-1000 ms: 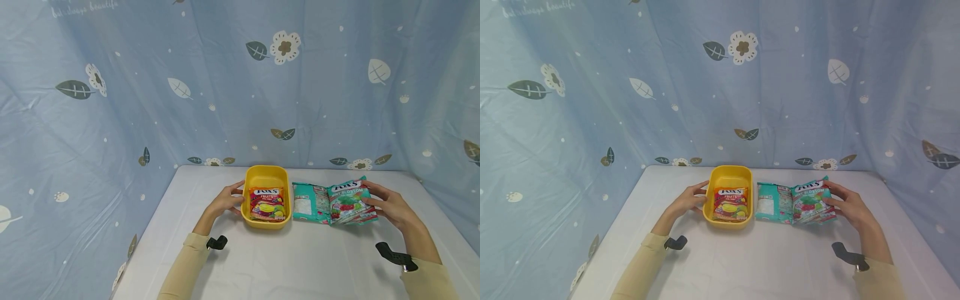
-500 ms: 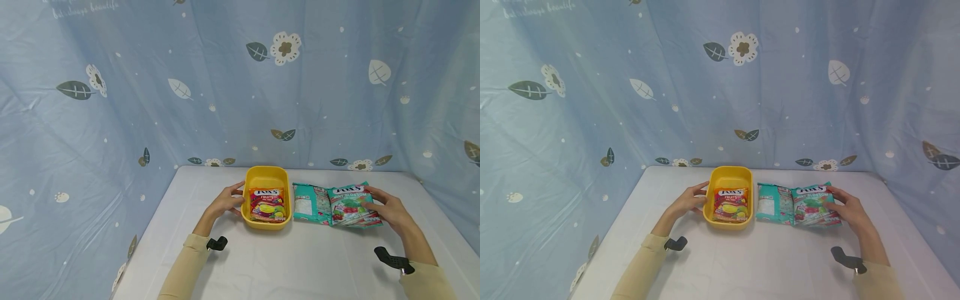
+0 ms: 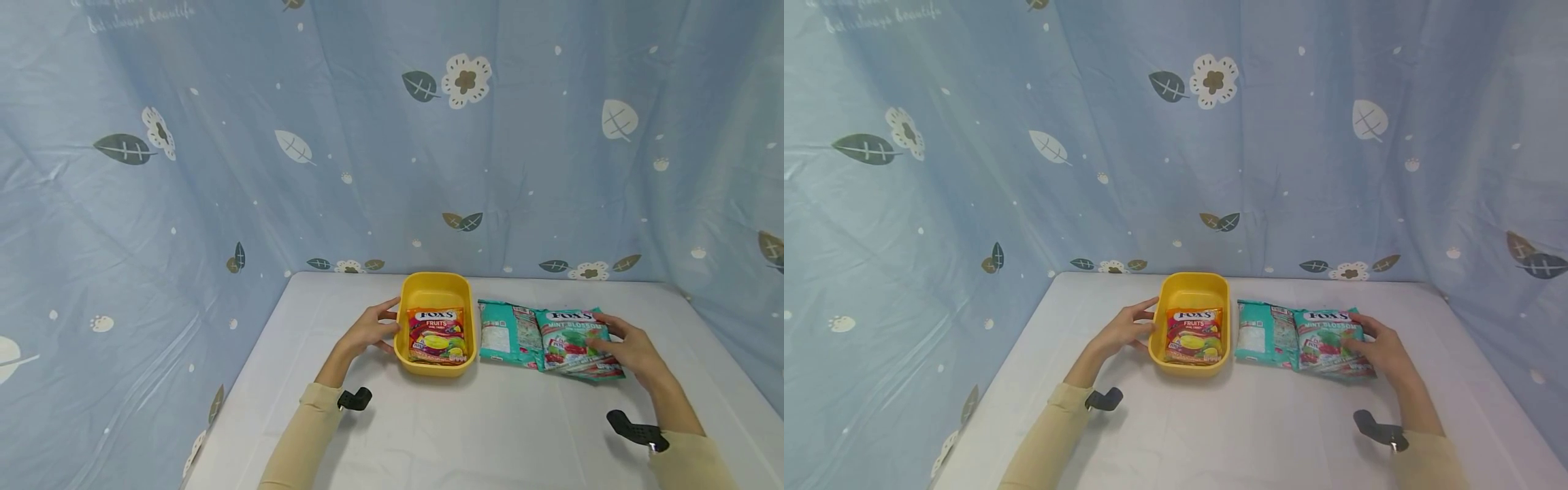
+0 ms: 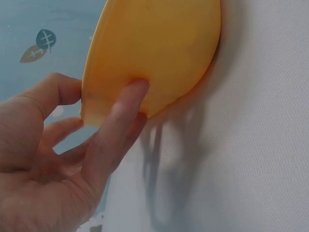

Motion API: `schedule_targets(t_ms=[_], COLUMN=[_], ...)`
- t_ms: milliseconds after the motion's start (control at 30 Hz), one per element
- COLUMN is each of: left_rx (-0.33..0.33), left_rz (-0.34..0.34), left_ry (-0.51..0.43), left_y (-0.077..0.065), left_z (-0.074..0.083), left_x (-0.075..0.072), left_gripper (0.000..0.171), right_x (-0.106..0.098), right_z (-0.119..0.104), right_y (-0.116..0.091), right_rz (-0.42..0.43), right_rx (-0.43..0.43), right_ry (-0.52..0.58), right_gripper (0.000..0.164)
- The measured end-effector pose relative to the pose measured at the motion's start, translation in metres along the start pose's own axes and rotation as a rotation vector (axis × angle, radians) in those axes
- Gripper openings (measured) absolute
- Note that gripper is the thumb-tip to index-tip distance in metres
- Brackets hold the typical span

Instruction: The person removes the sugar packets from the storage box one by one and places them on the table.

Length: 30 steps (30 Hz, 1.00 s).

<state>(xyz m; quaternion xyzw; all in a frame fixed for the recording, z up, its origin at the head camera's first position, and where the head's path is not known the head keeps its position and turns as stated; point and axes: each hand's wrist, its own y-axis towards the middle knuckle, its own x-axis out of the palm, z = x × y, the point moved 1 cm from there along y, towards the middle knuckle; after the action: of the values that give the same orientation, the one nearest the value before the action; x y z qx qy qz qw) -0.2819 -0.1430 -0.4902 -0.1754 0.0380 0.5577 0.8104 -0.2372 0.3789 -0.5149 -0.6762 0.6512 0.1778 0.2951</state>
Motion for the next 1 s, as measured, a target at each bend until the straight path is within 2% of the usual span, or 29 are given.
schedule_targets(t_ms=[633, 1000], left_rx=[0.008, 0.005], left_rz=[-0.002, 0.009], left_ry=[-0.002, 0.009], left_y=[-0.001, 0.0], left_z=[-0.001, 0.0], left_x=[0.0, 0.001], left_gripper=[0.074, 0.073], right_x=[0.003, 0.0], right_z=[-0.002, -0.013], right_y=[0.001, -0.002], right_rz=[-0.006, -0.062], right_rx=[-0.024, 0.007], right_ry=[-0.111, -0.222], right_gripper=[0.087, 0.09])
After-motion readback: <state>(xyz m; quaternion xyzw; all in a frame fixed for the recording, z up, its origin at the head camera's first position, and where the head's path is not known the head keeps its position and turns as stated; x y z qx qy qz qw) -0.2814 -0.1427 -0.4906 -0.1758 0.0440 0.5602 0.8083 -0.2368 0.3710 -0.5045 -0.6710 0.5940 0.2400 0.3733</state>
